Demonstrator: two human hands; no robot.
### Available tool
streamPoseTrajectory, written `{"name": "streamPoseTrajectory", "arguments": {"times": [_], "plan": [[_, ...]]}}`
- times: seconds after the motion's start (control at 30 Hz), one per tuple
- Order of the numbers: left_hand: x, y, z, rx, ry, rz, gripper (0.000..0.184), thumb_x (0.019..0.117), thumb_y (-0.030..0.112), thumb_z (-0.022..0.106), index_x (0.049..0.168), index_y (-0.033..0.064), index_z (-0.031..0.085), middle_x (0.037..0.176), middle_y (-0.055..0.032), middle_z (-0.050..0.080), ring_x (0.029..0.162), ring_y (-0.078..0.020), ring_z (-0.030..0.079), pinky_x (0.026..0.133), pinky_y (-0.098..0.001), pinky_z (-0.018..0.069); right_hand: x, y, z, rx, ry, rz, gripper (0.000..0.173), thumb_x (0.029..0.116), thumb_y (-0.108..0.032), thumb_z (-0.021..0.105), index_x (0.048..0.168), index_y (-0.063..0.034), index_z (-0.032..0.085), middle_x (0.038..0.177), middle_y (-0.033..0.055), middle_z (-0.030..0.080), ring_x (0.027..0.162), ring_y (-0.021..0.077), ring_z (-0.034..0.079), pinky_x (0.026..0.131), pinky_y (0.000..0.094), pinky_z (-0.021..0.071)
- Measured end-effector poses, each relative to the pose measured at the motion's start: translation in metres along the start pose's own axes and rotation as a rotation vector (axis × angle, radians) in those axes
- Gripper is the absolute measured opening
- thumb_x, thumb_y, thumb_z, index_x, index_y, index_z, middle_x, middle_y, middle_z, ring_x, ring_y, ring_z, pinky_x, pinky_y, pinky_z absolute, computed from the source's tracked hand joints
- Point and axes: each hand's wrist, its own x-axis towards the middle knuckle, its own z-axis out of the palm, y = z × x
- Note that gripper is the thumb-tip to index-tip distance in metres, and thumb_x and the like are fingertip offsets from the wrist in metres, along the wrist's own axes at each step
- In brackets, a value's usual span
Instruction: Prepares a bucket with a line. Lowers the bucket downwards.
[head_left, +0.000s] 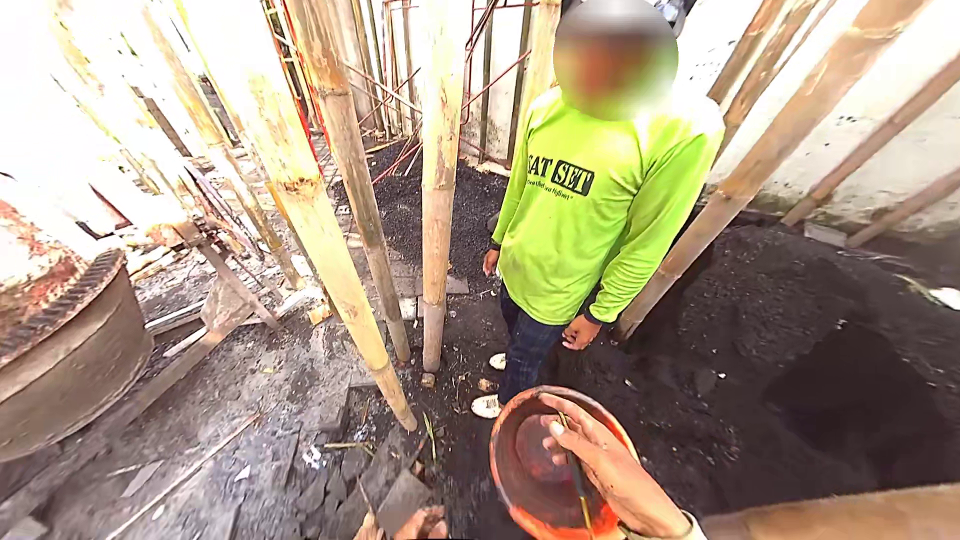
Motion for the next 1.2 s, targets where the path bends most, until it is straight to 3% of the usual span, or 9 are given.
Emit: {"name": "streamPoseTrajectory", "arguments": {"times": [0.17, 0.27, 0.37, 0.43, 0.53, 0.67, 0.9, 1.0, 1.2], "plan": [[-0.009, 0.105, 0.05, -0.147, -0.257, 0.284, 0.068, 0.0895, 0.03, 0.073, 0.143, -0.0062, 0.053, 0.142, -0.0242, 0.057, 0.133, -0.0308, 0.056, 0.112, -0.048, 0.0454, -0.008, 0.01, 0.04, 0.03, -0.021, -0.147, 0.064, 0.0913, -0.029, 0.066, 0.146, 0.0003, 0.048, 0.132, 0.0125, 0.06, 0.104, 0.0179, 0.066, 0.085, 0.0343, 0.0591], [-0.009, 0.136, 0.074, -0.222, -0.35, 0.314, 0.046, 0.0933, 0.014, 0.07, 0.13, -0.0109, 0.059, 0.125, -0.0218, 0.067, 0.118, -0.0219, 0.065, 0.106, -0.0397, 0.0508, -0.009, 0.018, 0.053, -0.017, -0.011, -0.213, 0.062, 0.0922, -0.032, 0.065, 0.143, 0.0001, 0.051, 0.139, 0.0155, 0.057, 0.113, 0.0203, 0.064, 0.091, 0.0362, 0.0583], [-0.001, 0.133, 0.076, -0.318, -0.293, 0.227, 0.022, 0.0971, 0.004, 0.057, 0.114, -0.0082, 0.064, 0.095, -0.0078, 0.072, 0.086, -0.0084, 0.069, 0.084, -0.0313, 0.059, -0.006, 0.029, 0.04, -0.515, -0.084, -0.293, 0.069, 0.0957, -0.056, 0.058, 0.15, -0.0135, 0.054, 0.156, 0.0219, 0.044, 0.143, 0.035, 0.044, 0.116, 0.0526, 0.0406], [0.009, 0.117, 0.065, -0.272, -0.167, 0.078, 0.024, 0.0983, 0.011, 0.055, 0.115, -0.0054, 0.062, 0.089, -0.0062, 0.067, 0.077, -0.0107, 0.066, 0.075, -0.0334, 0.0579, -0.005, 0.045, 0.029, -0.916, -0.076, -0.416, 0.073, 0.095, -0.072, 0.047, 0.151, -0.0266, 0.054, 0.159, 0.0233, 0.041, 0.148, 0.0504, 0.034, 0.115, 0.0715, 0.0299], [0.019, 0.086, 0.047, -0.08, 0.047, -0.072, 0.027, 0.0979, 0.021, 0.057, 0.107, -0.0029, 0.065, 0.081, -0.0067, 0.062, 0.071, -0.0144, 0.059, 0.07, -0.0368, 0.0516, -0.008, 0.07, 0.012, -1.123, -0.09, -0.544, 0.065, 0.0962, -0.067, 0.05, 0.15, -0.0316, 0.055, 0.159, 0.0176, 0.045, 0.146, 0.0516, 0.037, 0.11, 0.0773, 0.0309], [0.012, 0.079, 0.033, 0.116, 0.15, -0.238, 0.032, 0.1011, 0.025, 0.056, 0.111, -0.0036, 0.065, 0.091, -0.015, 0.064, 0.084, -0.025, 0.062, 0.082, -0.0466, 0.0513, -0.007, 0.093, -0.008, -1.109, -0.21, -0.531, 0.057, 0.0952, -0.056, 0.061, 0.145, -0.0281, 0.061, 0.157, 0.0176, 0.047, 0.145, 0.0522, 0.037, 0.11, 0.0772, 0.0314], [-0.03, 0.097, 0.056, -0.117, 0.347, -0.299, 0.04, 0.1012, 0.026, 0.06, 0.127, -0.0038, 0.061, 0.113, -0.0222, 0.068, 0.104, -0.0319, 0.067, 0.096, -0.0517, 0.0531, 0.024, 0.092, -0.022, -0.88, -0.716, -0.275, 0.052, 0.1018, -0.027, 0.061, 0.142, 0.0065, 0.056, 0.142, 0.0312, 0.056, 0.136, 0.047, 0.051, 0.116, 0.0612, 0.0378], [-0.043, 0.102, 0.062, -0.329, 0.431, -0.241, 0.043, 0.0989, 0.024, 0.064, 0.128, -0.0065, 0.058, 0.115, -0.025, 0.066, 0.104, -0.0334, 0.066, 0.095, -0.0513, 0.0529, 0.041, 0.086, -0.006, -0.779, -0.852, -0.174, 0.051, 0.1041, -0.022, 0.056, 0.143, 0.0105, 0.05, 0.135, 0.0302, 0.06, 0.125, 0.0363, 0.062, 0.108, 0.0493, 0.0491], [-0.053, 0.088, 0.07, -0.57, 0.508, -0.027, 0.043, 0.0984, 0.023, 0.066, 0.125, -0.0103, 0.062, 0.127, -0.0307, 0.061, 0.121, -0.0394, 0.059, 0.106, -0.0539, 0.0465, 0.036, 0.079, 0.056, -0.65, -1.102, -0.115, 0.047, 0.0997, -0.012, 0.059, 0.137, 0.0141, 0.05, 0.123, 0.0224, 0.067, 0.111, 0.0192, 0.068, 0.1, 0.0371, 0.0554]]}}
